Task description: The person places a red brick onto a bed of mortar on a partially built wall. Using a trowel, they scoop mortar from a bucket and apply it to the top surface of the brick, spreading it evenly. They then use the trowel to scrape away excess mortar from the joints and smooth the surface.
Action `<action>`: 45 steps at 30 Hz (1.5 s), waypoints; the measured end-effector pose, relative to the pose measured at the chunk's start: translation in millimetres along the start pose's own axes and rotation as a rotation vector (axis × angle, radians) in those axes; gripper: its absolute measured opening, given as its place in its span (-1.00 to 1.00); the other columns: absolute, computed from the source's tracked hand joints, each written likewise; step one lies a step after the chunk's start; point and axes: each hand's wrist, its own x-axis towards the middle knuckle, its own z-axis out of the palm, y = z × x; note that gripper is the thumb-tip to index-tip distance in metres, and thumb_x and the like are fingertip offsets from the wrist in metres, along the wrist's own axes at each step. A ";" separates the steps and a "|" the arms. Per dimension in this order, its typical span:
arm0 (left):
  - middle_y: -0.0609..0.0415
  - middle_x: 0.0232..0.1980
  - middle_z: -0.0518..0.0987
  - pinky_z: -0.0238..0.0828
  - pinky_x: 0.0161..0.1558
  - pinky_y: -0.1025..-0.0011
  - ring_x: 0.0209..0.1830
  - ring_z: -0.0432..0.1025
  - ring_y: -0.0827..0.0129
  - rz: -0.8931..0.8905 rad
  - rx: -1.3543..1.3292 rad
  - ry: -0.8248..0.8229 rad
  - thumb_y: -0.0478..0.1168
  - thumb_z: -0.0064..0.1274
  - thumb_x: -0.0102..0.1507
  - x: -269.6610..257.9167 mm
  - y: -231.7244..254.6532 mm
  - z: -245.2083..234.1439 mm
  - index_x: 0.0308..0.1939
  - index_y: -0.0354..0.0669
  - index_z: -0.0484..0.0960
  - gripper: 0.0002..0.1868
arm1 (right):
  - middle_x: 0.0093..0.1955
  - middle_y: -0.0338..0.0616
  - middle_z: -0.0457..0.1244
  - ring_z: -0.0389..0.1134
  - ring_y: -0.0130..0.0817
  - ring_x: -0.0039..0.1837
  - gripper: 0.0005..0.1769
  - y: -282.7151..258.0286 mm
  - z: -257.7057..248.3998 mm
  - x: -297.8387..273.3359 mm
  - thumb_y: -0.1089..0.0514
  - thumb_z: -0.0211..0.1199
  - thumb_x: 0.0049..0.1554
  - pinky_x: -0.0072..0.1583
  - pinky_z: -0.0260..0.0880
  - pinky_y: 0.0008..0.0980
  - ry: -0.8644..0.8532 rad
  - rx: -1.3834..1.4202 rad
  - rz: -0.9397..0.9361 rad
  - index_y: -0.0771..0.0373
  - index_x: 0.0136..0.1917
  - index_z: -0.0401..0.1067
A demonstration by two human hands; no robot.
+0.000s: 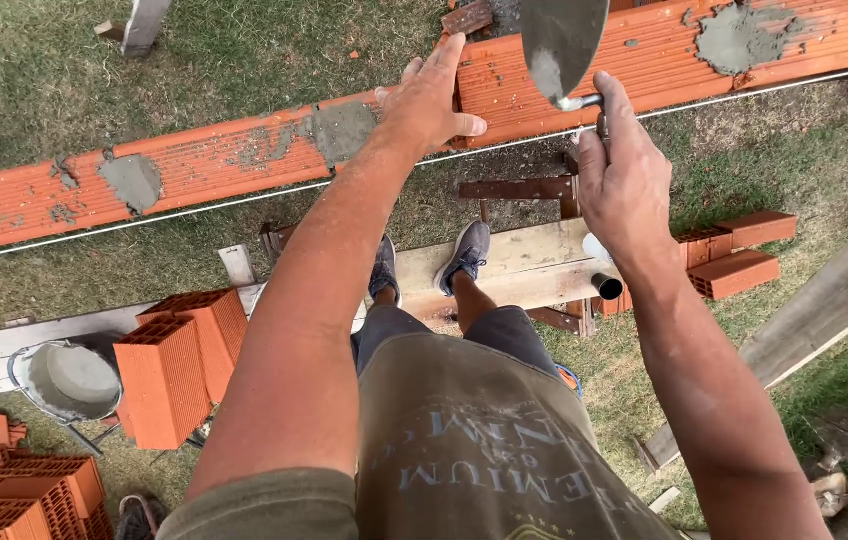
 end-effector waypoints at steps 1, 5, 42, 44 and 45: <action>0.20 0.70 -0.18 -0.36 0.37 -0.61 0.66 -0.29 -0.15 0.001 0.002 0.003 0.05 0.40 0.26 3.1 -0.8 0.9 0.59 0.20 -0.29 0.18 | 0.47 0.21 0.23 0.35 0.27 0.28 -0.46 4.6 7.2 4.2 0.22 -0.02 0.38 0.18 0.33 0.14 0.003 0.001 -0.001 0.32 0.58 0.04; 0.28 0.71 -0.15 -0.35 0.39 -0.51 0.68 -0.29 -0.03 -0.056 0.048 -0.038 0.09 0.40 0.21 8.5 1.3 2.1 0.60 0.27 -0.31 0.21 | 0.10 0.29 0.35 0.39 0.21 -0.07 -0.43 8.5 10.3 3.9 0.15 -0.01 0.34 -0.08 0.37 0.14 -0.315 -0.145 0.184 0.20 0.59 0.07; 0.08 0.66 -0.03 -0.54 0.41 -0.49 0.64 -0.30 -0.02 0.102 0.438 0.025 0.53 0.22 0.21 88.6 116.8 53.4 0.57 0.33 -0.22 0.17 | -0.15 0.04 0.12 0.09 -0.18 -0.33 -0.54 183.3 -109.1 30.3 0.45 0.00 0.49 -0.33 0.17 -0.18 0.058 -0.187 -0.083 0.57 0.62 0.27; 0.06 0.64 0.01 -0.53 0.39 -0.50 0.64 -0.27 -0.05 0.129 0.429 0.037 0.55 0.25 0.18 89.9 110.4 66.2 0.57 0.33 -0.20 0.19 | -0.19 -0.02 0.03 0.02 -0.24 -0.31 -0.57 157.3 -113.8 18.9 0.48 -0.10 0.46 -0.31 0.04 -0.21 0.068 -0.094 -0.062 0.60 0.56 0.21; 0.05 0.63 0.06 -0.51 0.38 -0.51 0.63 -0.24 -0.07 0.143 0.433 0.087 0.57 0.28 0.15 95.2 105.6 61.1 0.57 0.32 -0.17 0.21 | -0.23 -0.06 -0.06 -0.06 -0.28 -0.30 -0.59 144.0 -113.2 24.7 0.51 -0.20 0.43 -0.30 -0.08 -0.24 0.100 0.013 -0.075 0.63 0.50 0.16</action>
